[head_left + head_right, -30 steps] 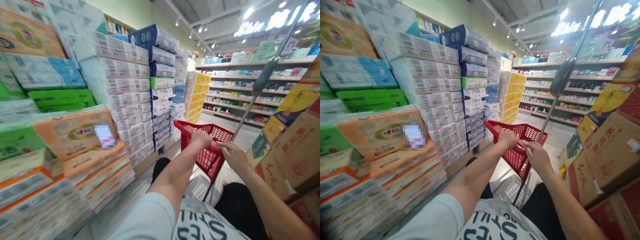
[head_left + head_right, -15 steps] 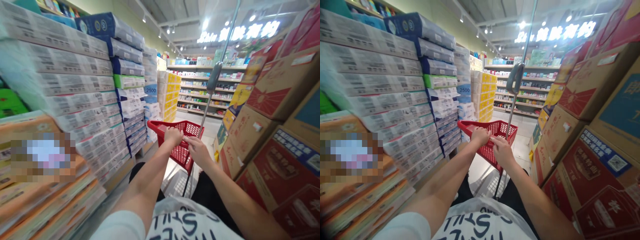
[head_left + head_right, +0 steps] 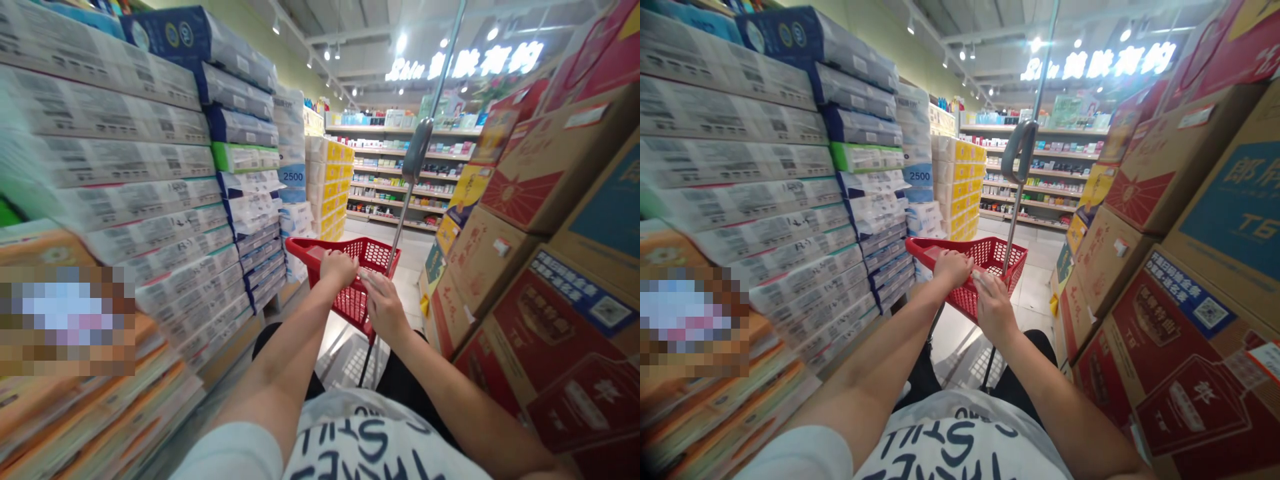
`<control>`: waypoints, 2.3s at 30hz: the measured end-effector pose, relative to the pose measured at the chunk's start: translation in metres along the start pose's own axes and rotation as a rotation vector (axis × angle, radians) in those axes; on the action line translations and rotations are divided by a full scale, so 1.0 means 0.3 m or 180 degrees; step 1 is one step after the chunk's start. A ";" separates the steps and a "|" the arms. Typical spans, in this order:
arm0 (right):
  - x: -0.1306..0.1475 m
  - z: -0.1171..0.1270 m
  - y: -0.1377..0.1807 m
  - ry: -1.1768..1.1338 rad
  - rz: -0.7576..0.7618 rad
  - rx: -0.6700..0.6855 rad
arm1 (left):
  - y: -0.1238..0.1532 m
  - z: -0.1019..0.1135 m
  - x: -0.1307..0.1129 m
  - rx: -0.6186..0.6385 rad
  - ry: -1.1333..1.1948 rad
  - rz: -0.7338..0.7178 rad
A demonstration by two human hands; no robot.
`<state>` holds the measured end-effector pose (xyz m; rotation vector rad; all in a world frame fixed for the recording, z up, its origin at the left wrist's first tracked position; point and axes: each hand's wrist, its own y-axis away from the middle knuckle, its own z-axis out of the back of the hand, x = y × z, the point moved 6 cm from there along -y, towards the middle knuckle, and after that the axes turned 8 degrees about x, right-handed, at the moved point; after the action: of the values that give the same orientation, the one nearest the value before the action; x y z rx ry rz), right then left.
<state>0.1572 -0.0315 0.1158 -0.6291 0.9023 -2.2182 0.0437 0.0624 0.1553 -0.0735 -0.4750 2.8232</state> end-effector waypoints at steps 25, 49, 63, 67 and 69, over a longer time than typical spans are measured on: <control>-0.123 0.050 -0.053 -0.1079 -0.0535 0.0095 | 0.002 -0.004 -0.002 0.0034 -0.0109 -0.0169; -0.177 0.020 -0.065 -0.1756 -0.0817 0.0437 | 0.017 -0.007 0.053 -0.0116 0.0030 -0.0231; -0.163 -0.014 0.070 -0.1360 -0.0720 -0.0405 | 0.017 -0.005 0.064 -0.0072 0.0152 -0.0265; -0.128 -0.032 0.073 -0.1269 -0.0728 -0.0436 | 0.020 0.007 0.075 -0.0051 0.0078 -0.0338; -0.093 -0.017 0.025 -0.1205 -0.0629 -0.0303 | 0.022 0.012 0.082 -0.0037 0.0026 -0.0370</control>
<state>0.1755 -0.0135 0.1019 -1.1811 0.7773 -2.1276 0.0180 0.0621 0.1563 -0.0576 -0.4780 2.7057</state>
